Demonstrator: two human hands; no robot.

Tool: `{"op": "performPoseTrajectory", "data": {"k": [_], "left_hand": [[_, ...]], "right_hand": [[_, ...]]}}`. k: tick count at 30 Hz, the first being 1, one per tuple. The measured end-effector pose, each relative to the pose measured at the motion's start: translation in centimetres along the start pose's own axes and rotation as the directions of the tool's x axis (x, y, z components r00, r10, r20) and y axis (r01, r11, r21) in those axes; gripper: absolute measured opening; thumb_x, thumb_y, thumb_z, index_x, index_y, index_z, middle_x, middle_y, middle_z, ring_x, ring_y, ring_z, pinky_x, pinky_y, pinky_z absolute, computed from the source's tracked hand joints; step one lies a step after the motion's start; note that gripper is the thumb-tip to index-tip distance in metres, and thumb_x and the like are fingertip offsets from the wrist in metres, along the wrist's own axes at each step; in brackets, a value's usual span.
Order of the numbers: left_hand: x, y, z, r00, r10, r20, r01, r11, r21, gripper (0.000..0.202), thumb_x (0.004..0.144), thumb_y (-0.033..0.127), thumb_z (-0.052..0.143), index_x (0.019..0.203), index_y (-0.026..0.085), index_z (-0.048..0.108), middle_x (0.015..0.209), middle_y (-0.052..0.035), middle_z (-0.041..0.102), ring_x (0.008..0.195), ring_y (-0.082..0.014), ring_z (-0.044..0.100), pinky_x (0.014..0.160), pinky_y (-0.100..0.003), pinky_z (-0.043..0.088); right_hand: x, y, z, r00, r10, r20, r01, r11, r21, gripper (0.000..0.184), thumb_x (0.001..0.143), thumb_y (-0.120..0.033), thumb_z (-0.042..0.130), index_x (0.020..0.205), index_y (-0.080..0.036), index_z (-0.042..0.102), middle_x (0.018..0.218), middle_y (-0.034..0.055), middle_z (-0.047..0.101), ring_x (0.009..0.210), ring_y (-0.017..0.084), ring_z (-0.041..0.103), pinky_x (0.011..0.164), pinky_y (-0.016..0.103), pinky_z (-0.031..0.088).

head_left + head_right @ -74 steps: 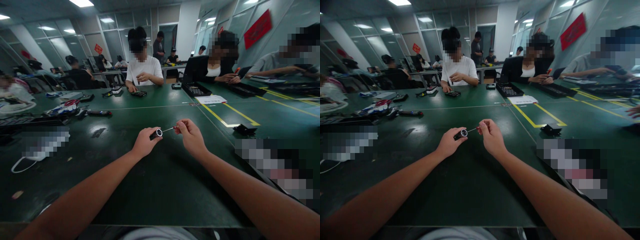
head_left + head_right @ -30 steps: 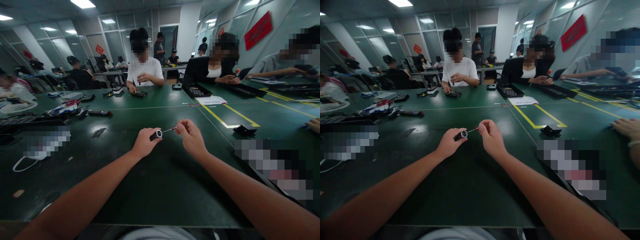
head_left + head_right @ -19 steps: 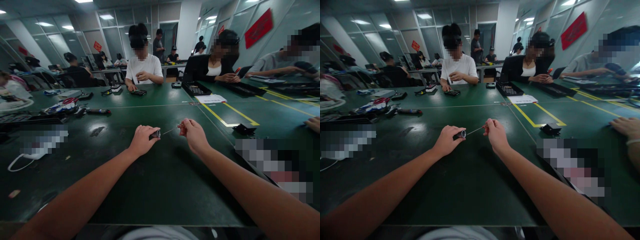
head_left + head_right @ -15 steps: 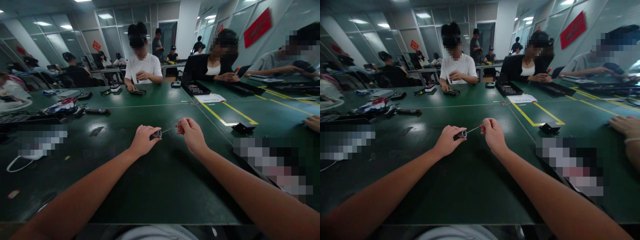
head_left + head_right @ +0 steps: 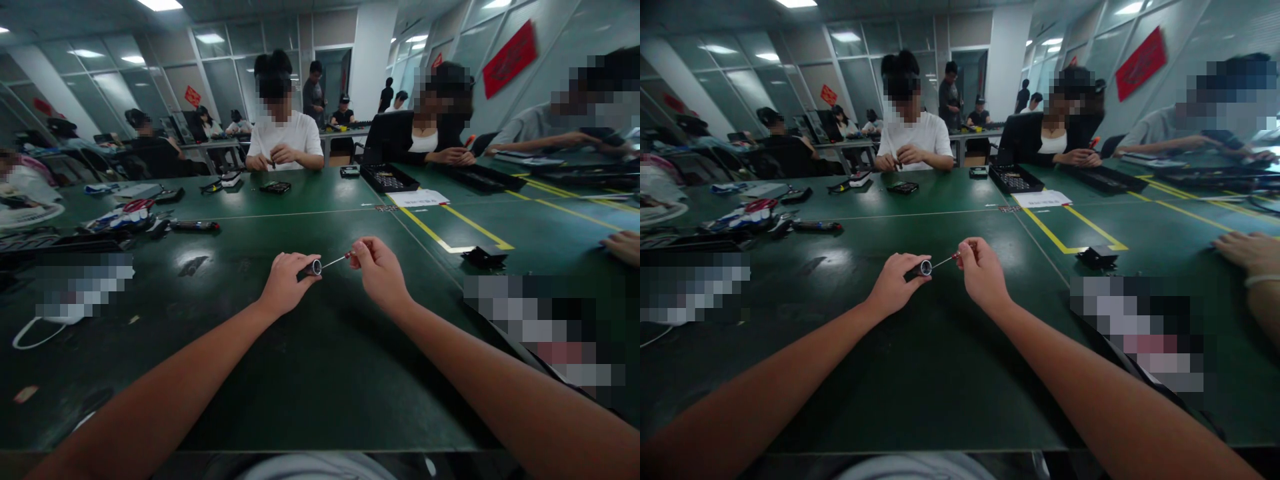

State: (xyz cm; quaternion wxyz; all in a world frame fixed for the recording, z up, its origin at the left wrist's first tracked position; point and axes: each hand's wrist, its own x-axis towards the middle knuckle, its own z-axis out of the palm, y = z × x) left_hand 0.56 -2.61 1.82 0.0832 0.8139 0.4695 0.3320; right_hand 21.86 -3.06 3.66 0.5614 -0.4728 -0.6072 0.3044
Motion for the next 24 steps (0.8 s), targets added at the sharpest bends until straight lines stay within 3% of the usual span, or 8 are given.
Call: {"op": "performPoseTrajectory", "data": {"k": [4,13,18,21,24], "left_hand": [[0.0,-0.1,0.1,1.0,-0.002,-0.012,0.002,1.0,-0.019,0.038,0.09,0.031,0.07,0.127,0.027,0.063,0.117,-0.0041,0.07,0.11,-0.0245,0.06,0.108,-0.05,0.037],[0.0,0.0,0.2,1.0,-0.008,-0.003,0.007,1.0,-0.015,0.039,0.09,0.034,0.07,0.128,0.028,0.063,0.116,-0.0037,0.07,0.107,-0.0246,0.06,0.106,-0.049,0.038],[-0.1,0.0,0.2,1.0,-0.032,0.002,0.032,0.999,-0.012,0.038,0.089,0.036,0.07,0.125,0.025,0.064,0.113,-0.0044,0.071,0.104,-0.0251,0.061,0.107,-0.049,0.039],[-0.2,0.1,0.2,1.0,-0.02,0.014,0.02,1.0,-0.01,0.039,0.09,0.035,0.07,0.126,0.026,0.063,0.115,-0.0041,0.071,0.108,-0.025,0.061,0.112,-0.053,0.033],[-0.3,0.2,0.1,1.0,-0.012,0.022,0.012,1.0,-0.007,0.039,0.091,0.036,0.069,0.128,0.027,0.062,0.118,-0.0038,0.07,0.114,-0.0251,0.06,0.117,-0.055,0.027]], "right_hand": [[-0.4,-0.6,-0.2,0.999,-0.043,-0.011,0.042,0.996,-0.084,0.02,0.098,-0.04,0.049,0.091,-0.023,0.057,0.072,-0.0008,0.062,0.067,0.016,0.058,0.066,0.032,0.044],[-0.5,-0.5,-0.1,0.997,-0.071,-0.01,0.071,0.997,-0.021,0.021,0.098,-0.042,0.05,0.094,-0.023,0.058,0.077,0.0004,0.064,0.072,0.017,0.06,0.07,0.033,0.046],[-0.6,-0.8,-0.1,0.996,-0.066,0.066,0.061,0.995,0.079,0.029,0.099,-0.049,0.048,0.092,-0.023,0.059,0.064,-0.0034,0.056,0.059,0.014,0.054,0.059,0.03,0.043],[-0.7,-1.2,-0.1,0.999,-0.038,0.031,0.036,0.998,0.055,0.039,0.098,-0.056,0.045,0.088,-0.023,0.062,0.06,-0.0033,0.053,0.054,0.014,0.051,0.055,0.029,0.04],[-0.8,-1.4,-0.2,0.999,-0.04,0.005,0.04,0.999,-0.027,0.036,0.097,-0.053,0.049,0.085,-0.023,0.065,0.066,-0.0006,0.06,0.057,0.015,0.054,0.057,0.03,0.041]]}}
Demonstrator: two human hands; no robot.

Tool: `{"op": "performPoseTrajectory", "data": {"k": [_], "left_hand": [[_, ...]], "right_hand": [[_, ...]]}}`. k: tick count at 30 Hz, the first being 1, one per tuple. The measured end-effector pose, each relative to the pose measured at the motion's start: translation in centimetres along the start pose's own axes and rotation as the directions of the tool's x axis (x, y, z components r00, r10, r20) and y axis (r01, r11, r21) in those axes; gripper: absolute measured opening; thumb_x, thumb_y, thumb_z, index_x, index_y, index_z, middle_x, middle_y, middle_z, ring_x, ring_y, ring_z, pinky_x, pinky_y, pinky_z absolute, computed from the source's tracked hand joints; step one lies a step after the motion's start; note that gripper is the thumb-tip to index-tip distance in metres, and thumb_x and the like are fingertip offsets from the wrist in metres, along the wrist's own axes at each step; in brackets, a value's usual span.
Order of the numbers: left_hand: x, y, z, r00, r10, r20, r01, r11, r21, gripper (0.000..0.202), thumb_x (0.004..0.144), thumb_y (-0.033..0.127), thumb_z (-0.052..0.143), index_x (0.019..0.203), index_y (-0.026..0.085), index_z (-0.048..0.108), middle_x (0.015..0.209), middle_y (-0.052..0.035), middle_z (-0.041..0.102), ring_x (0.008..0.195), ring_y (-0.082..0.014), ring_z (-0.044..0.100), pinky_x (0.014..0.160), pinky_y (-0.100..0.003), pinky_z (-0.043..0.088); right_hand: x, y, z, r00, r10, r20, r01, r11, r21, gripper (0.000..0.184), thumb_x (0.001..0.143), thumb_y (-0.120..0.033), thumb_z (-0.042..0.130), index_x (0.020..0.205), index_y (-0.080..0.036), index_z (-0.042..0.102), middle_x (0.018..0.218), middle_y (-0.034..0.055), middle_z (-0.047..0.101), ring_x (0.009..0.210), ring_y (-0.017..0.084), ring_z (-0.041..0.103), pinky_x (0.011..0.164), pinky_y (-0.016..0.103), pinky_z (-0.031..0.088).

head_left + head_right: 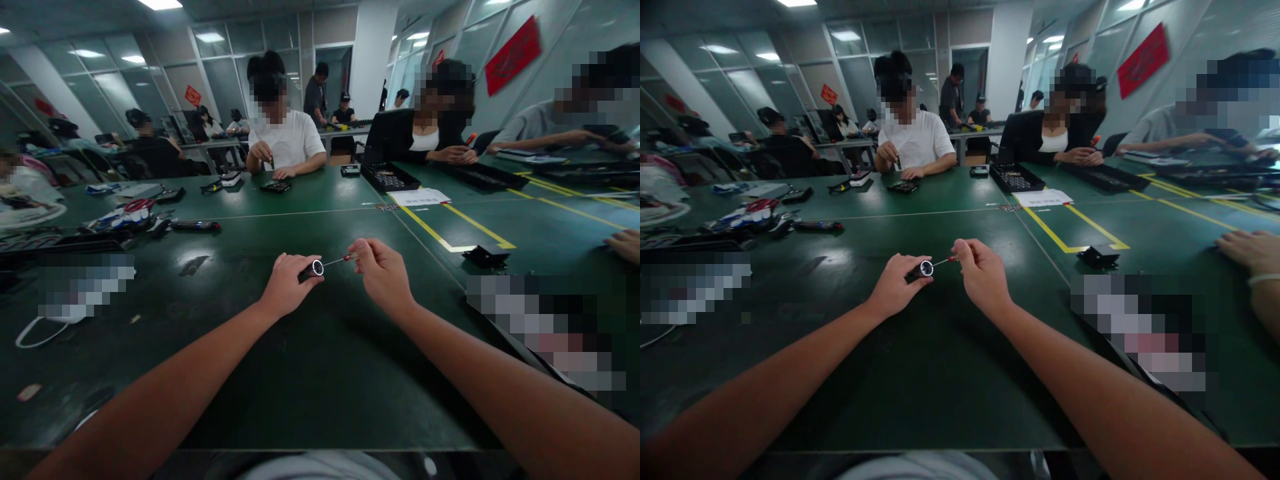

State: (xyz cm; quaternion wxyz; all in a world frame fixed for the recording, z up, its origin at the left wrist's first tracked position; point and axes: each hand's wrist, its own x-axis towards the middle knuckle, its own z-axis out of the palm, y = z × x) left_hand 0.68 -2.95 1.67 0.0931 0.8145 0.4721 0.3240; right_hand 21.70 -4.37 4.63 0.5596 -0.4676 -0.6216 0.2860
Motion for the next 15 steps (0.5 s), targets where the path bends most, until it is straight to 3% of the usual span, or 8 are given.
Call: {"op": "performPoseTrajectory", "data": {"k": [5,11,15], "left_hand": [[0.03,-0.15,0.02,1.0,0.004,-0.029,-0.004,1.0,-0.017,0.037,0.091,0.035,0.069,0.127,0.026,0.062,0.119,-0.0043,0.07,0.112,-0.0245,0.061,0.113,-0.052,0.033],[0.01,-0.19,0.12,1.0,0.012,-0.023,-0.012,1.0,-0.007,0.037,0.09,0.035,0.07,0.126,0.028,0.064,0.118,-0.0044,0.07,0.113,-0.0249,0.061,0.113,-0.053,0.032],[0.0,-0.11,0.03,1.0,0.008,-0.027,-0.008,1.0,-0.013,0.037,0.09,0.033,0.07,0.126,0.027,0.064,0.118,-0.0043,0.07,0.113,-0.0249,0.061,0.114,-0.054,0.031]], "right_hand": [[-0.07,0.43,-0.07,0.999,-0.041,0.027,0.039,0.997,0.07,0.017,0.095,-0.034,0.048,0.098,-0.025,0.062,0.08,-0.0001,0.063,0.073,0.018,0.058,0.068,0.032,0.045],[-0.15,0.27,-0.06,0.997,-0.042,0.058,0.047,0.996,-0.08,0.03,0.1,-0.045,0.04,0.095,-0.025,0.062,0.071,-0.0008,0.057,0.065,0.017,0.055,0.065,0.033,0.042],[-0.05,0.48,0.05,0.998,-0.045,0.032,0.046,0.998,-0.043,0.018,0.097,-0.036,0.046,0.108,-0.025,0.057,0.082,0.0003,0.062,0.074,0.018,0.059,0.072,0.035,0.045]]}}
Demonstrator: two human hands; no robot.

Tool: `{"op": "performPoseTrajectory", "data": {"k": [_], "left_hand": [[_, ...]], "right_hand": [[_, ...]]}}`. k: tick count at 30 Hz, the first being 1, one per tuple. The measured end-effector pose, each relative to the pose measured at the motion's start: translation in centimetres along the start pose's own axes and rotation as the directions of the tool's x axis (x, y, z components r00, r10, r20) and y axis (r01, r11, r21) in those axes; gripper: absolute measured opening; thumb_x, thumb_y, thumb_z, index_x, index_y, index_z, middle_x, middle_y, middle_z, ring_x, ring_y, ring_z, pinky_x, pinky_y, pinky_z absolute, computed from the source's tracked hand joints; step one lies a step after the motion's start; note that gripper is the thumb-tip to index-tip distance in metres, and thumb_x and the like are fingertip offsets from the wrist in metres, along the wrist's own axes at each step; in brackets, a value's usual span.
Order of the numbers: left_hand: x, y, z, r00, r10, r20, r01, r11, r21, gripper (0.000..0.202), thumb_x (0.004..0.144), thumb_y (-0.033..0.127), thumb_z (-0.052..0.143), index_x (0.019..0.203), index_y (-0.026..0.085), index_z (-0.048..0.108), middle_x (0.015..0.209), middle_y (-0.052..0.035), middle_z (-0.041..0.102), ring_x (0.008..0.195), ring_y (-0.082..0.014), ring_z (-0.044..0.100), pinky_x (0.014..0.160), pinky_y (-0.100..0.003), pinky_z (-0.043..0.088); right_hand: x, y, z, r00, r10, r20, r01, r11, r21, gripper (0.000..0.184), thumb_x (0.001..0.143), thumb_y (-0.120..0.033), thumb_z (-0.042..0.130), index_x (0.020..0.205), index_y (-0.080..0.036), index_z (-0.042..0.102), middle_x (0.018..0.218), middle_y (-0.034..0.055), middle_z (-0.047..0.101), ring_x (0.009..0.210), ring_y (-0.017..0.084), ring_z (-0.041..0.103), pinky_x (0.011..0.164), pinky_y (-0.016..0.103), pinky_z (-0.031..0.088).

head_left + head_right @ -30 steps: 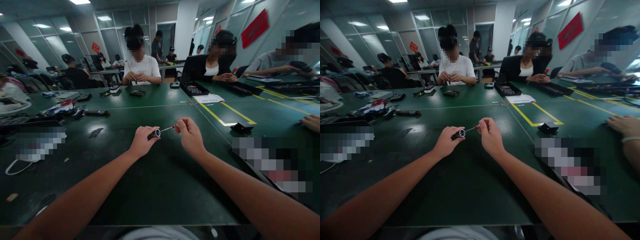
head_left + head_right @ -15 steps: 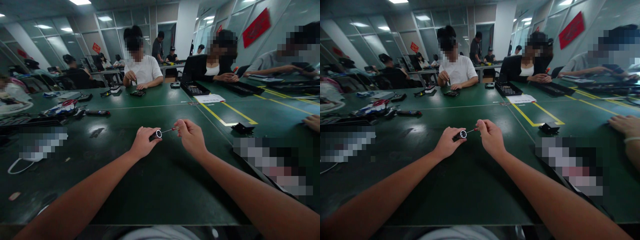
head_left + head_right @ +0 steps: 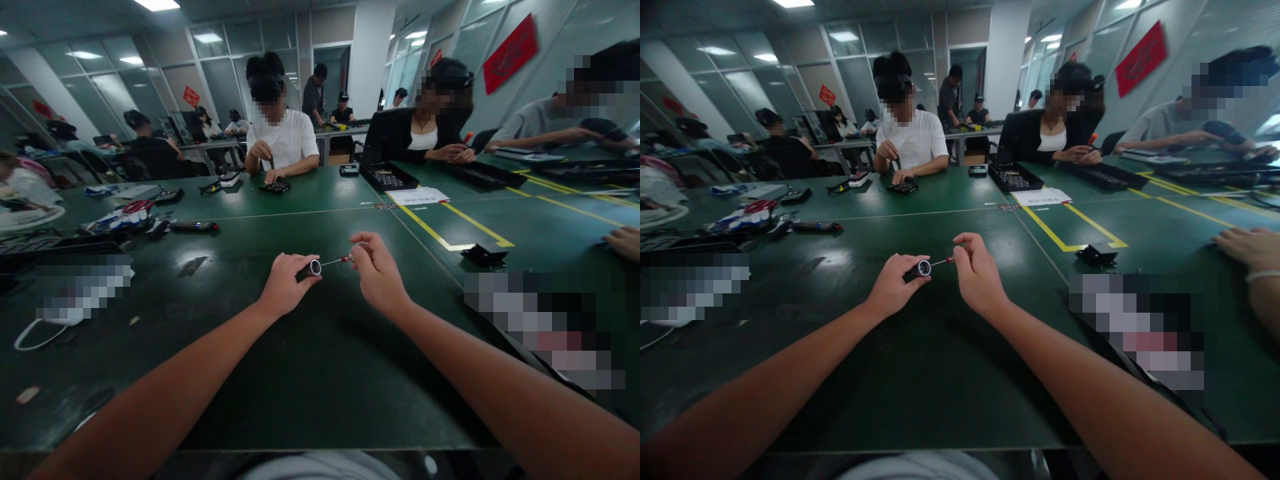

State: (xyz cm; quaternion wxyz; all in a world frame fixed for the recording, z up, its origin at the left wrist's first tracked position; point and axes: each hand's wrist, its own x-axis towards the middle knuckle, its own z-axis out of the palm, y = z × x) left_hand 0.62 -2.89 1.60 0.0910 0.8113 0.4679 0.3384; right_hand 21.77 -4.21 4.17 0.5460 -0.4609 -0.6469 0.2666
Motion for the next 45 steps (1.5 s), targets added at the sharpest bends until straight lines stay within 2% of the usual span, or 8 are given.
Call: {"op": "performPoseTrajectory", "data": {"k": [5,10,13,18,24,31,37,45], "left_hand": [[0.0,-0.1,0.0,1.0,-0.012,0.002,0.012,1.0,0.009,0.037,0.089,0.033,0.071,0.125,0.027,0.064,0.118,-0.0042,0.07,0.113,-0.0251,0.061,0.113,-0.054,0.032],[0.1,0.0,0.0,0.999,-0.031,0.018,0.03,0.999,0.026,0.037,0.09,0.034,0.069,0.126,0.028,0.064,0.118,-0.0049,0.07,0.114,-0.0265,0.061,0.114,-0.056,0.03],[0.1,0.0,0.0,0.999,-0.042,-0.006,0.042,0.998,0.036,0.037,0.09,0.035,0.069,0.126,0.027,0.063,0.115,-0.0044,0.071,0.108,-0.0258,0.061,0.111,-0.053,0.035],[0.2,0.2,-0.1,0.999,-0.039,-0.001,0.039,0.999,0.025,0.036,0.09,0.034,0.069,0.125,0.026,0.064,0.111,-0.0041,0.071,0.102,-0.0248,0.061,0.105,-0.049,0.041],[0.2,0.4,-0.3,0.999,0.034,0.034,-0.034,0.999,0.019,0.034,0.09,0.031,0.069,0.124,0.026,0.065,0.114,-0.0046,0.069,0.109,-0.0247,0.06,0.107,-0.049,0.04],[0.4,-0.1,-0.3,0.999,-0.003,0.043,0.002,0.999,0.039,0.036,0.088,0.03,0.072,0.123,0.026,0.066,0.111,-0.0044,0.07,0.104,-0.025,0.06,0.103,-0.049,0.041],[0.4,-0.2,0.1,0.999,0.037,0.023,-0.037,0.999,0.024,0.036,0.087,0.03,0.073,0.122,0.026,0.066,0.112,-0.0039,0.071,0.105,-0.024,0.061,0.103,-0.047,0.039],[0.2,0.1,0.0,0.999,-0.001,0.041,0.0,1.0,0.025,0.037,0.089,0.034,0.071,0.124,0.027,0.064,0.114,-0.0034,0.071,0.106,-0.0256,0.061,0.105,-0.05,0.038]], "right_hand": [[-0.1,0.2,0.1,0.999,0.002,0.033,-0.004,0.998,0.065,0.012,0.096,-0.036,0.05,0.099,-0.025,0.054,0.085,0.0004,0.063,0.076,0.018,0.059,0.072,0.034,0.045],[0.0,-0.3,0.0,1.0,0.016,0.018,-0.016,1.0,-0.011,0.029,0.099,-0.042,0.042,0.087,-0.025,0.061,0.076,0.0004,0.061,0.07,0.018,0.058,0.068,0.033,0.044],[0.4,0.1,0.3,0.993,0.117,-0.026,-0.112,0.983,0.149,0.016,0.091,-0.039,0.053,0.097,-0.025,0.06,0.08,-0.0003,0.063,0.07,0.017,0.058,0.068,0.032,0.047],[1.2,1.7,0.7,0.973,0.23,-0.005,-0.21,0.9,0.383,0.027,0.083,-0.048,0.066,0.087,-0.022,0.062,0.08,0.0013,0.063,0.073,0.016,0.059,0.074,0.034,0.052],[2.2,3.3,0.0,0.88,0.474,0.026,-0.429,0.772,0.469,0.035,0.086,-0.056,0.059,0.072,-0.025,0.053,0.058,-0.0038,0.046,0.05,0.014,0.045,0.055,0.034,0.049],[2.0,3.0,0.4,0.925,0.374,-0.062,-0.316,0.853,0.416,0.031,0.085,-0.054,0.063,0.08,-0.023,0.058,0.069,-0.0012,0.057,0.06,0.015,0.054,0.061,0.032,0.051],[1.1,2.1,0.6,0.985,0.164,-0.047,-0.151,0.967,0.205,0.029,0.093,-0.05,0.055,0.089,-0.022,0.061,0.078,0.0003,0.064,0.068,0.015,0.059,0.067,0.033,0.051],[1.0,1.9,0.4,0.992,0.098,-0.082,-0.081,0.978,0.192,0.028,0.096,-0.049,0.054,0.094,-0.022,0.061,0.08,0.0011,0.065,0.072,0.016,0.062,0.069,0.034,0.051]]}}
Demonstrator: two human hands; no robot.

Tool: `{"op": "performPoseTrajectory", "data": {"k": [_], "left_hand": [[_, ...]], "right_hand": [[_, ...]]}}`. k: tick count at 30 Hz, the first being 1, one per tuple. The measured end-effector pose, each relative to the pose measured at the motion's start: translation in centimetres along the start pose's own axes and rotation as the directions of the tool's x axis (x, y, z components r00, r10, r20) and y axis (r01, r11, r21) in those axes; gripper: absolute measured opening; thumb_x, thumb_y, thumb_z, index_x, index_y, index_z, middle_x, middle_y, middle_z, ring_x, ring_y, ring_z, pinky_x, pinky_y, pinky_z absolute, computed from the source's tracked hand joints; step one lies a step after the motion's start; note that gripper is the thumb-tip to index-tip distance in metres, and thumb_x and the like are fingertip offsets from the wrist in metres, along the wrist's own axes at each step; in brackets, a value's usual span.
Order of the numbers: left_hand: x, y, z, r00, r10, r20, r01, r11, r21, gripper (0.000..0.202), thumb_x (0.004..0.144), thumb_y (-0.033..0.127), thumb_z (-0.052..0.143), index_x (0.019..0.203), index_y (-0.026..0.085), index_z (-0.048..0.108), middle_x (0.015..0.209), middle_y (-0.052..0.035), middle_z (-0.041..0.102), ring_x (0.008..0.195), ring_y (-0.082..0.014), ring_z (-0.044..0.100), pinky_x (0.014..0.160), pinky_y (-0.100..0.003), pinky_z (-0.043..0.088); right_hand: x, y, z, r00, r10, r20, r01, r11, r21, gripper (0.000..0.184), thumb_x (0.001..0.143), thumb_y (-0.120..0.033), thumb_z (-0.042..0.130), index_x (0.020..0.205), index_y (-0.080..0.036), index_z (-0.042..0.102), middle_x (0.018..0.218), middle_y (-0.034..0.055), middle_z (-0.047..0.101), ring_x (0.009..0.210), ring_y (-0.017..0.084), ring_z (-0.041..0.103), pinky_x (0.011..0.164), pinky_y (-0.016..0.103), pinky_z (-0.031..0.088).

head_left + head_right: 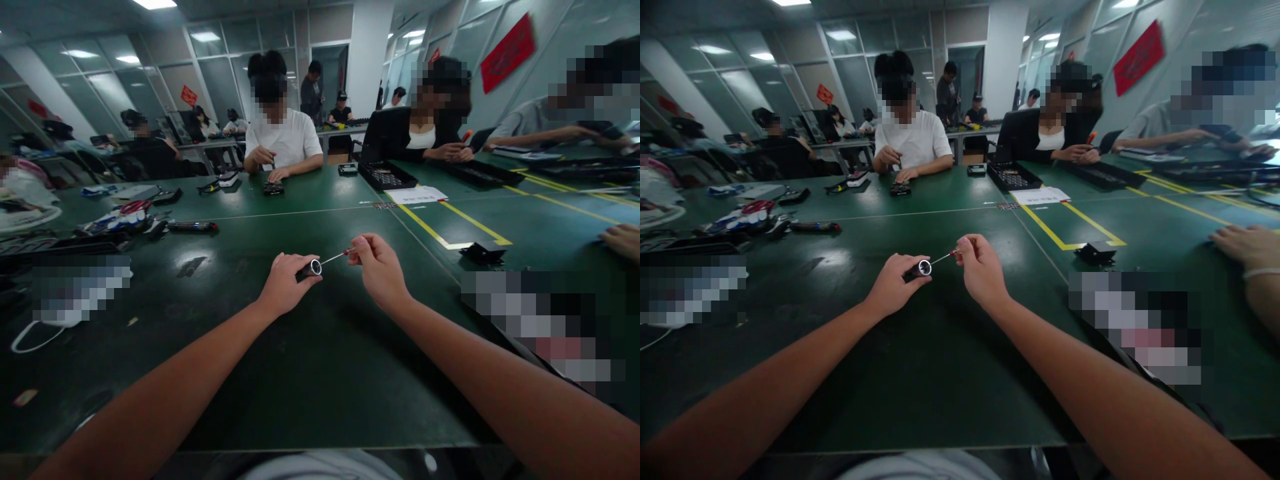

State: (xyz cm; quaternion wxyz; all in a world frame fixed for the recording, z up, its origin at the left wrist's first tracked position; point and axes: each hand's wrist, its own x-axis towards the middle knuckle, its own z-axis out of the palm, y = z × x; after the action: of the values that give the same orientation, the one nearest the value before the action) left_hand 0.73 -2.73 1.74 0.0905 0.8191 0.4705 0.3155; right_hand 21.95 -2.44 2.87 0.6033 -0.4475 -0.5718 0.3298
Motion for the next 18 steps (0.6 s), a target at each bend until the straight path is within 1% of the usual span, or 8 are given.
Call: {"op": "performPoseTrajectory", "data": {"k": [4,6,8,10,12,13,15,18], "left_hand": [[0.0,0.1,-0.1,1.0,0.009,-0.004,-0.009,1.0,-0.028,0.037,0.088,0.032,0.072,0.124,0.026,0.065,0.112,-0.0025,0.071,0.104,-0.0244,0.062,0.103,-0.047,0.04],[0.0,0.1,-0.1,1.0,-0.007,-0.009,0.006,0.999,-0.051,0.036,0.088,0.032,0.073,0.123,0.026,0.065,0.11,-0.0025,0.071,0.101,-0.0239,0.062,0.098,-0.044,0.043],[0.0,0.0,0.0,1.0,-0.018,-0.015,0.017,0.998,-0.067,0.036,0.088,0.032,0.073,0.123,0.026,0.066,0.109,-0.0025,0.071,0.101,-0.0238,0.062,0.096,-0.042,0.045],[0.0,0.0,0.1,1.0,-0.022,-0.021,0.02,0.997,-0.069,0.036,0.087,0.032,0.073,0.122,0.026,0.066,0.11,-0.0026,0.071,0.101,-0.0239,0.062,0.097,-0.042,0.045],[0.0,0.0,0.1,1.0,-0.018,-0.022,0.017,0.998,-0.06,0.036,0.087,0.03,0.074,0.122,0.025,0.067,0.11,-0.0029,0.072,0.102,-0.024,0.062,0.097,-0.042,0.045],[0.0,0.0,0.1,1.0,-0.013,-0.022,0.012,0.998,-0.056,0.036,0.086,0.03,0.075,0.121,0.025,0.067,0.11,-0.003,0.072,0.102,-0.0241,0.062,0.097,-0.042,0.045],[0.0,-0.1,0.1,1.0,0.0,-0.025,-0.001,0.999,-0.049,0.036,0.086,0.029,0.075,0.121,0.025,0.067,0.111,-0.0032,0.072,0.102,-0.0241,0.062,0.097,-0.042,0.045],[0.0,-0.2,0.2,0.999,0.003,-0.039,-0.004,1.0,-0.031,0.036,0.086,0.028,0.075,0.121,0.025,0.067,0.114,-0.0034,0.072,0.103,-0.0243,0.063,0.098,-0.043,0.044]], "right_hand": [[-0.1,-0.3,-0.1,0.999,-0.017,0.035,0.018,0.999,-0.028,0.028,0.096,-0.048,0.054,0.094,-0.021,0.061,0.08,0.0008,0.065,0.071,0.016,0.062,0.07,0.033,0.051],[-0.2,-0.7,-0.1,0.997,-0.029,0.068,0.032,0.999,-0.043,0.029,0.096,-0.048,0.053,0.093,-0.021,0.062,0.075,-0.0005,0.063,0.066,0.015,0.059,0.066,0.031,0.049],[-0.5,-1.2,-0.1,0.995,-0.034,0.096,0.039,0.997,-0.061,0.034,0.097,-0.051,0.05,0.09,-0.021,0.062,0.065,-0.0024,0.058,0.059,0.014,0.055,0.059,0.029,0.044],[-0.7,-1.7,-0.1,0.996,-0.032,0.085,0.04,0.994,-0.097,0.041,0.099,-0.055,0.044,0.086,-0.021,0.063,0.059,-0.0031,0.053,0.054,0.014,0.051,0.055,0.029,0.041],[-1.0,-2.0,-0.1,0.997,-0.038,0.061,0.048,0.984,-0.17,0.043,0.099,-0.054,0.043,0.083,-0.021,0.065,0.058,-0.0022,0.053,0.054,0.014,0.052,0.055,0.029,0.039],[-1.1,-2.1,-0.1,0.997,-0.049,0.058,0.06,0.975,-0.212,0.041,0.099,-0.051,0.043,0.084,-0.021,0.066,0.059,-0.0017,0.054,0.055,0.015,0.053,0.055,0.03,0.039],[-1.2,-2.0,-0.1,0.994,-0.079,0.071,0.095,0.959,-0.267,0.033,0.099,-0.044,0.044,0.092,-0.021,0.067,0.066,-0.0003,0.059,0.061,0.016,0.056,0.059,0.031,0.041],[-1.2,-1.7,-0.1,0.99,-0.098,0.104,0.121,0.961,-0.25,0.025,0.098,-0.035,0.043,0.106,-0.023,0.063,0.083,0.0019,0.067,0.073,0.018,0.061,0.068,0.032,0.044]]}}
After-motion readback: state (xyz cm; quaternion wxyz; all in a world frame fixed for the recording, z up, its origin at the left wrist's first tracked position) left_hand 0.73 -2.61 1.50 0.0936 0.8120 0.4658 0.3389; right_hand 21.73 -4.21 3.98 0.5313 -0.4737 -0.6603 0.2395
